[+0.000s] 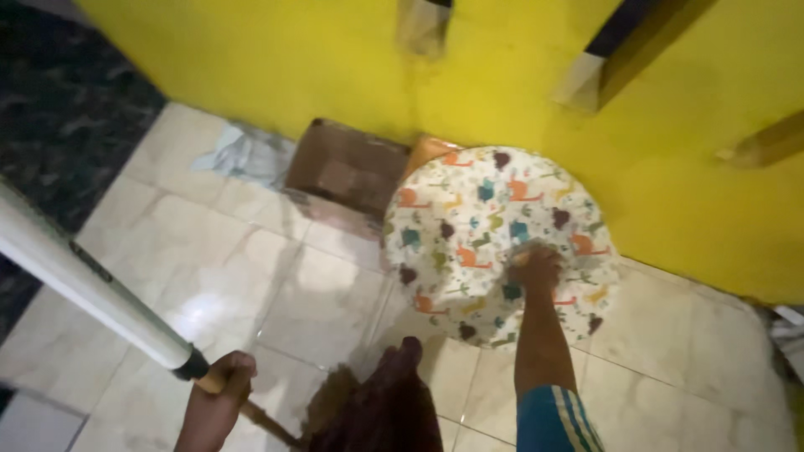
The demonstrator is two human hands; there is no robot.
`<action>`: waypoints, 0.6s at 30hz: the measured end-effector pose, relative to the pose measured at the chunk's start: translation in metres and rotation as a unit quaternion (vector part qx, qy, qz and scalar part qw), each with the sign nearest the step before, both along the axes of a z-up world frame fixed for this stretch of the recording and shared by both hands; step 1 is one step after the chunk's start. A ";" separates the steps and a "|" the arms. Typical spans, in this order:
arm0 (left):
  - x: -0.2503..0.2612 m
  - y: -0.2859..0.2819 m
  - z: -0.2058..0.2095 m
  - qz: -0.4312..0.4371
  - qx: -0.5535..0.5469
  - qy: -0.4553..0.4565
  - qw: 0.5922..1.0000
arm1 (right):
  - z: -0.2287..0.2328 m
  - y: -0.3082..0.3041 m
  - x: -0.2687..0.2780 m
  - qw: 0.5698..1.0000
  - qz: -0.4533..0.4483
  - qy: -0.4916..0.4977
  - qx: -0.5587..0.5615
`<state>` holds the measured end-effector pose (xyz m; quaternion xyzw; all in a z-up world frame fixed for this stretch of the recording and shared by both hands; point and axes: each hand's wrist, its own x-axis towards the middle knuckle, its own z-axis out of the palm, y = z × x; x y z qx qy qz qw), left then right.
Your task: The person sweeps debris across a tiled floor using a long-handled broom, moving it into a small white pipe and then carrying a small container and the broom through the house.
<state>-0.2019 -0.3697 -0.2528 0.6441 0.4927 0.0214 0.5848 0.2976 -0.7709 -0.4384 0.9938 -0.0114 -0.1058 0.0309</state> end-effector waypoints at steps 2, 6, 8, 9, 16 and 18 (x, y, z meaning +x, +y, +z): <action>-0.025 -0.003 -0.001 0.029 -0.024 -0.062 0.997 | -0.004 0.005 -0.027 0.996 -0.045 -0.012 0.073; -0.080 -0.004 0.008 0.066 0.016 -0.065 0.996 | 0.012 0.056 -0.079 0.989 0.068 -0.045 0.123; -0.113 -0.011 0.014 0.076 0.007 -0.106 0.991 | 0.033 0.074 -0.115 0.964 0.112 -0.009 0.240; -0.130 -0.017 0.021 0.088 0.007 -0.110 0.990 | 0.043 0.098 -0.145 0.947 0.079 0.078 0.300; -0.266 -0.043 0.118 0.166 0.101 -0.172 0.966 | 0.230 0.242 -0.451 0.747 0.473 0.082 0.461; -0.319 -0.036 0.157 0.219 0.106 -0.183 0.952 | 0.307 0.275 -0.544 0.731 0.471 0.188 0.456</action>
